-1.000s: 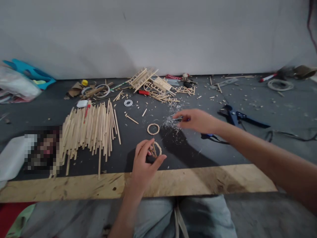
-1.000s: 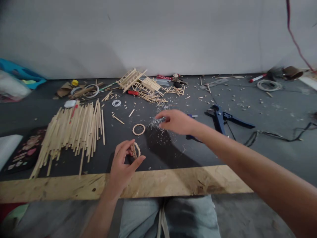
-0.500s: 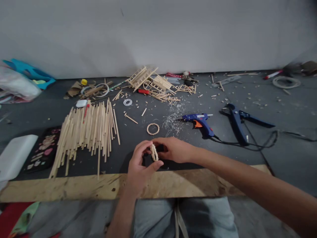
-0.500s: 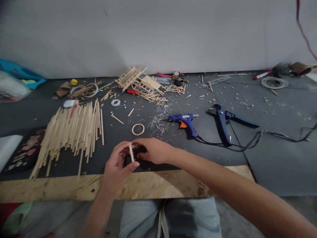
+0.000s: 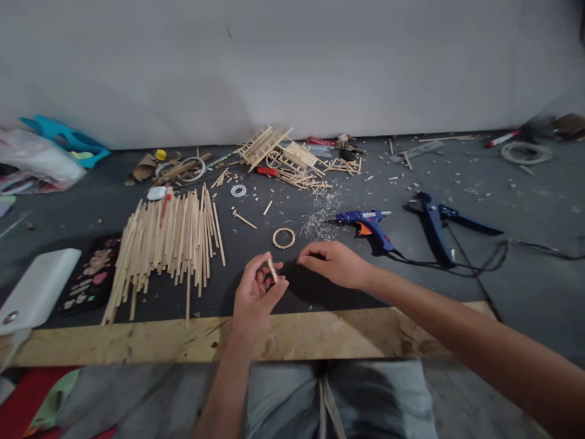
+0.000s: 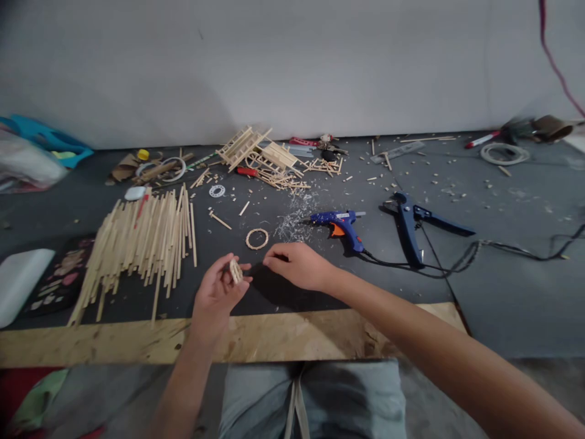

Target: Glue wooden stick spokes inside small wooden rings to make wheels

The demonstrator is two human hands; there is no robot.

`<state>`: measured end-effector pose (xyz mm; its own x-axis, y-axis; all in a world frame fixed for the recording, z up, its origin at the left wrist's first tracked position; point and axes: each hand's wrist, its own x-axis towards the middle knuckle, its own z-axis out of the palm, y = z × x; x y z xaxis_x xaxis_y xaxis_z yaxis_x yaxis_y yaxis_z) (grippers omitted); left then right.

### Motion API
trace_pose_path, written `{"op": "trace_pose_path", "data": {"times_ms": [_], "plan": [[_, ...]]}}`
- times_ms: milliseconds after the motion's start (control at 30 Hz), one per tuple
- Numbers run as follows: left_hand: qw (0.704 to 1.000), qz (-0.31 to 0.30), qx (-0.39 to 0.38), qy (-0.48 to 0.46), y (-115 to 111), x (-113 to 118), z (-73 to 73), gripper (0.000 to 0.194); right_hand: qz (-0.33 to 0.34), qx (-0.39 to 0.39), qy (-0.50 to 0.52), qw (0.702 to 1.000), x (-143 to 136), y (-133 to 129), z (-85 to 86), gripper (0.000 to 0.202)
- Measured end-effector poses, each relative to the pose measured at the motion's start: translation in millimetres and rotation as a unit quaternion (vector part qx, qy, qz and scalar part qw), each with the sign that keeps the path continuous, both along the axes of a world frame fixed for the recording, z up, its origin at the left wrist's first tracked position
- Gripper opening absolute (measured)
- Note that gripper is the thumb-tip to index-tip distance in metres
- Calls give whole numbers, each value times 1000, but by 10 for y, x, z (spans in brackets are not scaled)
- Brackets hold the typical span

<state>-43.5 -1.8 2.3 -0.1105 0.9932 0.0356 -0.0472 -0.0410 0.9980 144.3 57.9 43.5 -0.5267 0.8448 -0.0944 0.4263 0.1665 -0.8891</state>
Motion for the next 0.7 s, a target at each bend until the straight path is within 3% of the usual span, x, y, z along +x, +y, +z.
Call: {"op": "trace_pose_path", "data": {"times_ms": [133,267,367,533,700], "plan": [[1000,10,-24,-16,5,-7,-5,49,-125,-24,82,989,210,142,121,22],[999,15,-34,-18,14,-15,-8,50,-313,-4,223,923,570,493,341,12],[1000,15,-26,4,11,-10,-5,54,-396,-16,247,884,883,762,511,8],[1000,5,-14,20,-11,6,-12,59,-427,-48,214,877,1299,954,593,4],[997,20,12,78,-27,10,-79,61,-443,11,24,896,1405,933,415,21]]}}
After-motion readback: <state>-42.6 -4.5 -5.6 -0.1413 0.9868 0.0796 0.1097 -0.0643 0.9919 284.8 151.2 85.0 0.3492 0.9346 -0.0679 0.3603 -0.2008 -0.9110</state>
